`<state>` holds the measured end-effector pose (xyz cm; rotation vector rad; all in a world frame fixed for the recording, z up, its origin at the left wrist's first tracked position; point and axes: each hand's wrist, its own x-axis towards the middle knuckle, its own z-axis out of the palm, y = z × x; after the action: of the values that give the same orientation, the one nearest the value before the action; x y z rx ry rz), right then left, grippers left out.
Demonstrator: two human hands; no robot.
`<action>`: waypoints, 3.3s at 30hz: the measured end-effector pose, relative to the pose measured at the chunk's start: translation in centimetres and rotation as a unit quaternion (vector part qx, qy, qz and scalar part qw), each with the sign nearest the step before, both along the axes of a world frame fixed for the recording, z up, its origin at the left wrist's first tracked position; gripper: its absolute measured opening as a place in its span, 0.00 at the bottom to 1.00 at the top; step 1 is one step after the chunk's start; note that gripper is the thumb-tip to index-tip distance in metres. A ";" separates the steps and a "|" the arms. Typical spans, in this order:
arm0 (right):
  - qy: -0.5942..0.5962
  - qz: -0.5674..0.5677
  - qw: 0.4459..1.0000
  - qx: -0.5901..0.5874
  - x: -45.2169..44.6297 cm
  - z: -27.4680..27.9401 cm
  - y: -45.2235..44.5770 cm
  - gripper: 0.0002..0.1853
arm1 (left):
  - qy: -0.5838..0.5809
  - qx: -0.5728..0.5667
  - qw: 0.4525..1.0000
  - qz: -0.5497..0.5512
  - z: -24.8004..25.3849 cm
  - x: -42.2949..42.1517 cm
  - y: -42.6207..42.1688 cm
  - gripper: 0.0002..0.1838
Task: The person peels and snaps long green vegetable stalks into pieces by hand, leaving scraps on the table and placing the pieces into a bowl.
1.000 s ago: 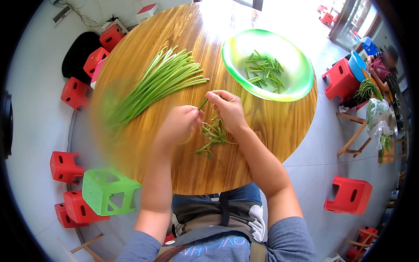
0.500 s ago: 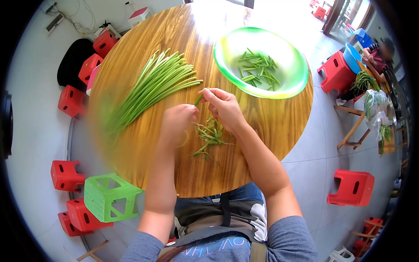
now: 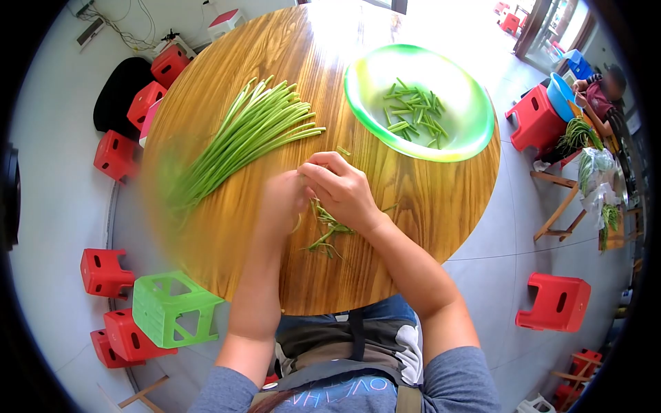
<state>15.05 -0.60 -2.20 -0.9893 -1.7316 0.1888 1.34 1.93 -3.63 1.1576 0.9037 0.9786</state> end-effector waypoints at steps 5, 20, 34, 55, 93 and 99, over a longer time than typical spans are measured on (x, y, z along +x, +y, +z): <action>0.000 -0.003 1.000 -0.020 1.1 0.0 0.6 0.09 | -0.034 -0.021 0.999 -0.031 1.1 -1.2 0.3 0.10; 0.025 -0.015 0.997 -0.075 0.9 0.1 0.5 0.07 | -0.042 -0.093 0.993 0.061 4.0 -1.5 -0.1 0.07; 0.032 0.031 0.993 -0.105 1.0 0.6 0.3 0.06 | 0.020 -0.025 0.999 0.006 3.7 -1.4 -0.5 0.05; 0.619 0.293 0.588 -0.431 2.9 0.2 0.9 0.11 | 0.036 -0.018 0.999 0.006 1.8 -0.9 0.2 0.11; 0.054 0.175 0.900 -0.396 2.8 1.9 -0.2 0.11 | -0.100 -0.152 0.983 -0.027 4.1 -3.5 0.4 0.11; 0.222 0.079 0.900 -0.368 1.8 1.4 0.3 0.13 | -0.089 -0.129 0.987 -0.026 3.8 -1.9 -0.3 0.07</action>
<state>16.81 -0.34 -0.78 -1.2103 -1.3107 1.1523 -0.58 1.65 0.18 0.8576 0.8244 0.8785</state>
